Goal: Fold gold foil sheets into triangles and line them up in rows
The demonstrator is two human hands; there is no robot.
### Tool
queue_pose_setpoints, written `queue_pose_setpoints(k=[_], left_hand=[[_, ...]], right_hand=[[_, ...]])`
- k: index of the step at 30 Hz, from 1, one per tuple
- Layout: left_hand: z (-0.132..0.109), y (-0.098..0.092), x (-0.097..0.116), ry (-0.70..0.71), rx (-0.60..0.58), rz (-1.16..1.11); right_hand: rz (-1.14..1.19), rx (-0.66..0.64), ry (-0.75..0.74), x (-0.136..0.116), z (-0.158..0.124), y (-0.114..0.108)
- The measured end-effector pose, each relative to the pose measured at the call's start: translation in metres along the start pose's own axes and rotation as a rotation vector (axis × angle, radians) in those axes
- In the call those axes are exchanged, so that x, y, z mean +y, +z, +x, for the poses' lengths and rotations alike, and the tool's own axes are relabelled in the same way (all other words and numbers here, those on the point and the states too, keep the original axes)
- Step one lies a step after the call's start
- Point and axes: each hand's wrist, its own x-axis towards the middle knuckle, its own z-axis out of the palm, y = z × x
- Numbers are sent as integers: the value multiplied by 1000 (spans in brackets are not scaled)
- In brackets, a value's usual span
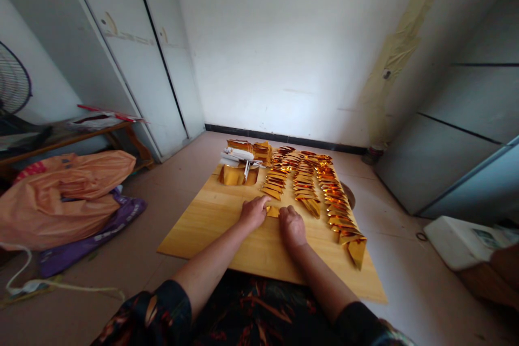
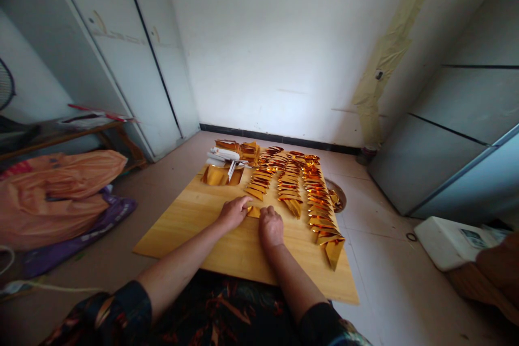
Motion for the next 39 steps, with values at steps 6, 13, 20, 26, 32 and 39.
queue_pose_setpoints(k=[6, 13, 20, 26, 32, 39], left_hand=[[-1, -4, 1, 11, -13, 28], [-2, -5, 1, 67, -39, 82], [-1, -3, 3, 78, -67, 97], [8, 2, 0, 53, -87, 97], [4, -4, -1, 77, -78, 93], [-3, -9, -18, 185, -8, 47]], right_hand=[[-19, -35, -2, 0, 0, -4], [-78, -13, -23, -1, 0, -2], [-79, -26, -13, -1, 2, -4], [-14, -76, 45, 0, 5, -13], [39, -49, 100, 0, 7, -11], [79, 17, 7, 11, 4, -3]])
